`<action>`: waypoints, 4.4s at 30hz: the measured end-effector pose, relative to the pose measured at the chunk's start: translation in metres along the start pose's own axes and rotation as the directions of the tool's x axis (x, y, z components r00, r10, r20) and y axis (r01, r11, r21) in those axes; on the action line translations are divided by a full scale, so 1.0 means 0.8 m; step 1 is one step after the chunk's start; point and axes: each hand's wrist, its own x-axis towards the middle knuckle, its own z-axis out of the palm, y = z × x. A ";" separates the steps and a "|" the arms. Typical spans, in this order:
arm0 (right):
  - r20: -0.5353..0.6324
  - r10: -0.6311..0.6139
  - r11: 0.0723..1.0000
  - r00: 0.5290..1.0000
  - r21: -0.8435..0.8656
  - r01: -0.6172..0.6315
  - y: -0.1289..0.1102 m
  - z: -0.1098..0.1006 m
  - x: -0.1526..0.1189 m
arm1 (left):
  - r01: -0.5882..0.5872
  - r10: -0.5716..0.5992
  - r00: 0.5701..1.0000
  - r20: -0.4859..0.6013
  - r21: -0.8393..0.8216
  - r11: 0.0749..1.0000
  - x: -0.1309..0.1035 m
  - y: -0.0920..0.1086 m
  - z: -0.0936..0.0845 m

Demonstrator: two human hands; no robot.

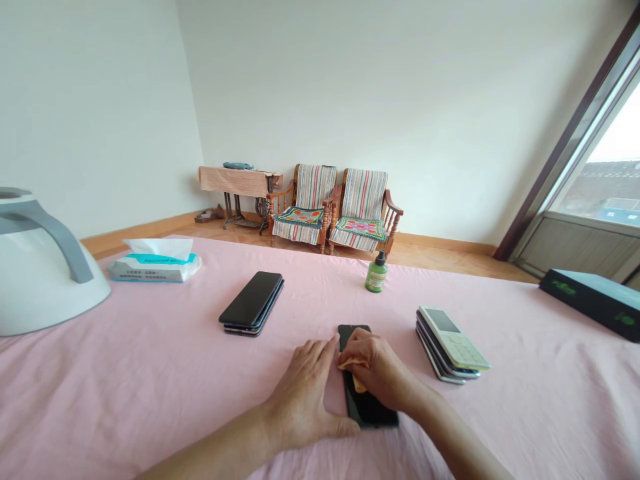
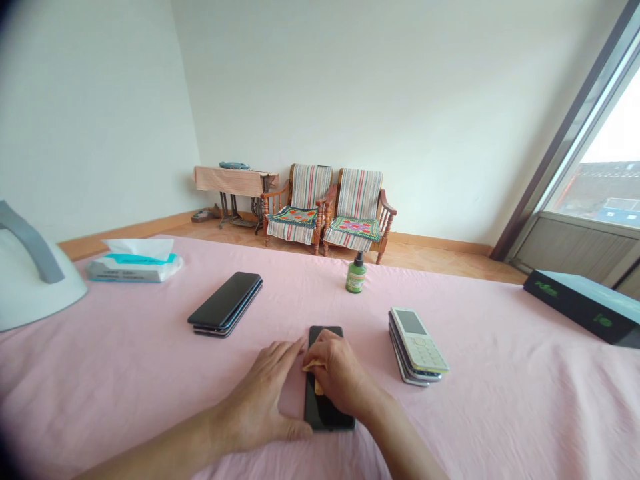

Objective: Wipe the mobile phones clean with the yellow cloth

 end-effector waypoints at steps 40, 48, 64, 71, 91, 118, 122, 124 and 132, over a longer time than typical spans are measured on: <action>-0.061 0.057 0.998 0.997 0.027 -0.055 -0.027 -0.034 -0.117 | -0.154 0.156 0.987 -0.027 0.047 0.987 0.003 -0.003 -0.005; -0.128 0.039 0.998 0.991 -0.036 -0.044 -0.003 -0.031 -0.118 | -0.268 0.264 0.960 -0.089 -0.033 0.963 0.002 0.017 0.001; -0.033 0.029 0.988 0.999 -0.151 -0.034 -0.016 -0.022 -0.108 | -0.289 0.277 0.951 -0.134 -0.077 0.954 0.002 0.019 0.010; -0.039 -0.020 0.992 0.999 -0.128 0.014 -0.024 -0.010 -0.103 | -0.272 0.262 0.955 -0.139 -0.053 0.961 -0.001 0.026 0.012; -0.187 0.030 0.981 0.982 -0.185 -0.065 -0.006 0.008 -0.110 | -0.253 0.247 0.960 -0.131 -0.034 0.967 0.000 0.024 0.013; -0.279 0.429 0.861 0.859 0.413 -0.296 -0.001 -0.013 -0.089 | -0.257 0.251 0.962 -0.105 -0.052 0.965 -0.012 0.040 0.010; -0.292 0.427 0.863 0.856 0.415 -0.290 0.000 -0.012 -0.083 | -0.270 0.265 0.959 -0.096 -0.040 0.962 -0.013 0.041 0.009; -0.294 0.453 0.837 0.842 0.464 -0.288 0.000 -0.012 -0.081 | -0.274 0.269 0.958 -0.094 -0.043 0.961 -0.014 0.041 0.010; -0.193 0.563 0.582 0.803 0.783 -0.220 -0.005 -0.019 -0.075 | -0.270 0.259 0.956 -0.137 -0.072 0.960 -0.014 0.039 0.009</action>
